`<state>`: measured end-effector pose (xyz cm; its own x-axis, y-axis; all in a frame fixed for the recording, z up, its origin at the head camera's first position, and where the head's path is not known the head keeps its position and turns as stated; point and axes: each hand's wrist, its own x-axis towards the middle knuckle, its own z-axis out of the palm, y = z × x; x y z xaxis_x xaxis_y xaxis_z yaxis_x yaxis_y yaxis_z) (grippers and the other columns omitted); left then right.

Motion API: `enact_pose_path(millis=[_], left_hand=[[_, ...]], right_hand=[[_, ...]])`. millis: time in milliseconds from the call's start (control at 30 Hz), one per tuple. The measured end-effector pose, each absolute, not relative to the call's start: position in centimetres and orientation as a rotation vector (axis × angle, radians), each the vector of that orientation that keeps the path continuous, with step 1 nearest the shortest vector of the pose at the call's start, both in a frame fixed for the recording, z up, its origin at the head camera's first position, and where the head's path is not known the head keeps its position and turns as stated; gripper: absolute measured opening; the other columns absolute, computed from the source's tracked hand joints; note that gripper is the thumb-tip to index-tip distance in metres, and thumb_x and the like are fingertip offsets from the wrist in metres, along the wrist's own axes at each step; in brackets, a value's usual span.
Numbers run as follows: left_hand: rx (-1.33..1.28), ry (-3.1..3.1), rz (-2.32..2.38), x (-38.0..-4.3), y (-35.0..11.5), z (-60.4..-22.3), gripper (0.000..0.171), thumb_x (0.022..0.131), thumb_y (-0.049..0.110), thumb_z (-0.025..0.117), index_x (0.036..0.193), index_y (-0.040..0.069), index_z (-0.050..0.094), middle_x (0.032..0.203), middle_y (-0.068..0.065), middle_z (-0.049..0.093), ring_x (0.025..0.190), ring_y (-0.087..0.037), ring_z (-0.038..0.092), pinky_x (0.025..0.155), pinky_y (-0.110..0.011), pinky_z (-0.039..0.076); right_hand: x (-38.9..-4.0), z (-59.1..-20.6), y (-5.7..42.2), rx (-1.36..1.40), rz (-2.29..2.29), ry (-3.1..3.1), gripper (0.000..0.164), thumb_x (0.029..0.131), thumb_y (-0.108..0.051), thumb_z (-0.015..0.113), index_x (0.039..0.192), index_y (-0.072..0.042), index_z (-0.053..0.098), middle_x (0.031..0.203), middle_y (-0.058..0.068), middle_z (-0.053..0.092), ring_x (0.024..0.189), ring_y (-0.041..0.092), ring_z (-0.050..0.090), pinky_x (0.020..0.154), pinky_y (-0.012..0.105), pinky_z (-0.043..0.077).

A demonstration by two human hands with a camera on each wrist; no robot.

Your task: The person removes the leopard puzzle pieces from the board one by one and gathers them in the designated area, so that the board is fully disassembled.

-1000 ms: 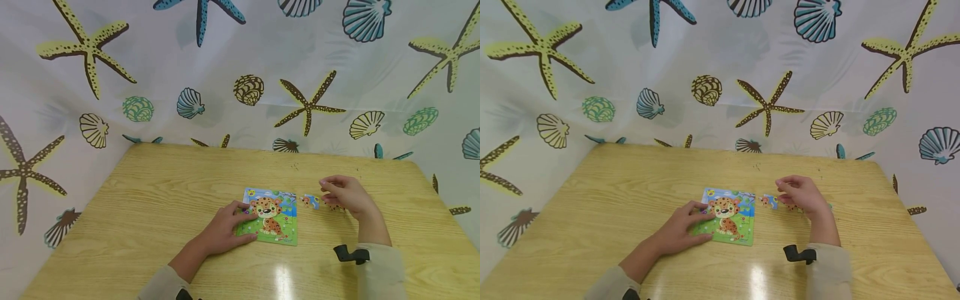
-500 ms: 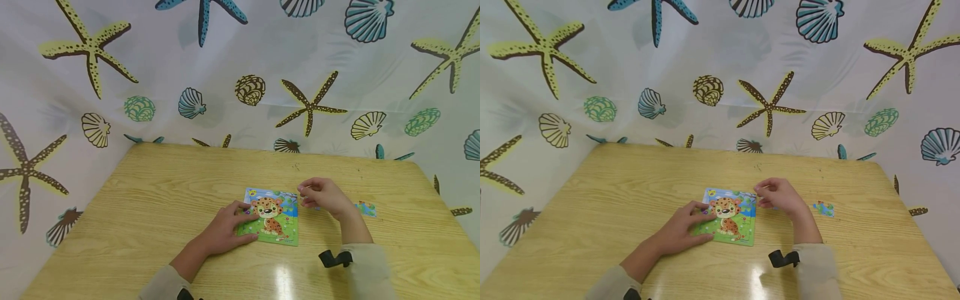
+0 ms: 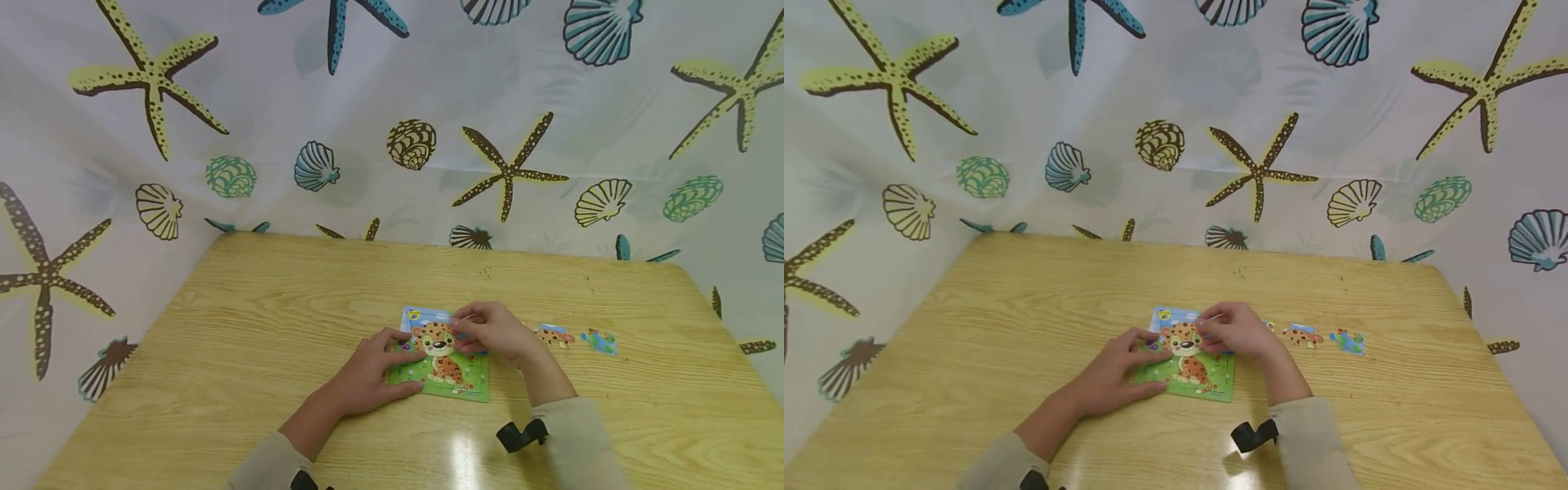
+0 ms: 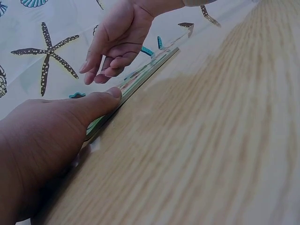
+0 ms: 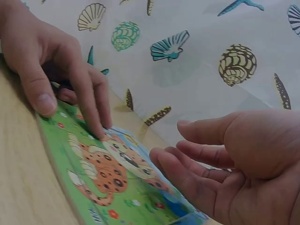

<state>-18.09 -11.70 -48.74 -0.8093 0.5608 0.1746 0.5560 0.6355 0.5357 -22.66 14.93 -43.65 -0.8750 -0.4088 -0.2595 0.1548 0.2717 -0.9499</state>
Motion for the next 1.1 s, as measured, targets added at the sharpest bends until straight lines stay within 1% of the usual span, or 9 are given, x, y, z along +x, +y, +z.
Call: enact_pose_path(millis=[100, 300, 633, 833, 967, 1100], left_hand=[[0.969, 2.833, 0.921, -18.1, -11.7, -48.8, 0.053, 0.090, 0.060, 0.064, 0.137, 0.034, 0.062, 0.145, -0.002, 0.048, 0.128, -0.023, 0.049, 0.101, -0.050, 0.038], [0.957, 2.826, 0.931, -18.1, -11.5, -48.6, 0.051, 0.090, 0.059, 0.065, 0.135, 0.034, 0.064, 0.145, -0.003, 0.048, 0.127, -0.023, 0.049, 0.101, -0.051, 0.038], [0.978, 2.829, 0.934, -18.2, -11.4, -48.4, 0.047, 0.091, 0.057, 0.066, 0.132, 0.034, 0.066, 0.144, -0.004, 0.049, 0.129, -0.023, 0.049, 0.100, -0.051, 0.039], [1.005, 2.815, 0.947, -18.2, -11.4, -48.4, 0.045, 0.091, 0.055, 0.066, 0.131, 0.034, 0.067, 0.145, -0.004, 0.049, 0.129, -0.022, 0.049, 0.100, -0.051, 0.039], [1.020, 2.818, 0.938, -18.2, -11.4, -48.4, 0.043, 0.091, 0.054, 0.067, 0.130, 0.034, 0.068, 0.146, -0.006, 0.047, 0.131, -0.024, 0.048, 0.101, -0.053, 0.039], [1.001, 2.813, 0.940, -18.2, -11.4, -48.3, 0.041, 0.091, 0.052, 0.068, 0.128, 0.034, 0.069, 0.149, -0.007, 0.045, 0.135, -0.026, 0.045, 0.103, -0.054, 0.037]], right_hand=[[-22.5, -43.9, 14.1, -0.225, -1.651, 2.056, 0.035, 0.101, -0.016, 0.059, 0.126, 0.009, 0.056, 0.114, 0.024, 0.066, 0.084, 0.019, 0.072, 0.076, 0.030, 0.060], [-22.5, -44.6, 13.0, -0.252, -1.603, 2.060, 0.031, 0.102, -0.016, 0.059, 0.124, 0.006, 0.059, 0.111, 0.022, 0.069, 0.080, 0.017, 0.071, 0.075, 0.031, 0.060], [-22.4, -44.8, 12.4, -0.308, -1.541, 2.091, 0.033, 0.102, -0.019, 0.059, 0.126, 0.003, 0.061, 0.109, 0.018, 0.069, 0.078, 0.016, 0.070, 0.075, 0.033, 0.059], [-22.2, -44.8, 11.9, -0.330, -1.470, 2.178, 0.033, 0.100, -0.021, 0.061, 0.125, 0.002, 0.065, 0.101, 0.015, 0.072, 0.074, 0.014, 0.069, 0.071, 0.031, 0.059], [-22.1, -44.7, 11.8, -0.362, -1.432, 2.208, 0.035, 0.100, -0.021, 0.061, 0.127, 0.002, 0.065, 0.098, 0.014, 0.073, 0.073, 0.014, 0.069, 0.070, 0.030, 0.058], [-22.1, -44.7, 11.8, -0.375, -1.429, 2.205, 0.036, 0.101, -0.021, 0.061, 0.129, 0.002, 0.063, 0.100, 0.014, 0.073, 0.072, 0.014, 0.068, 0.069, 0.030, 0.057]])
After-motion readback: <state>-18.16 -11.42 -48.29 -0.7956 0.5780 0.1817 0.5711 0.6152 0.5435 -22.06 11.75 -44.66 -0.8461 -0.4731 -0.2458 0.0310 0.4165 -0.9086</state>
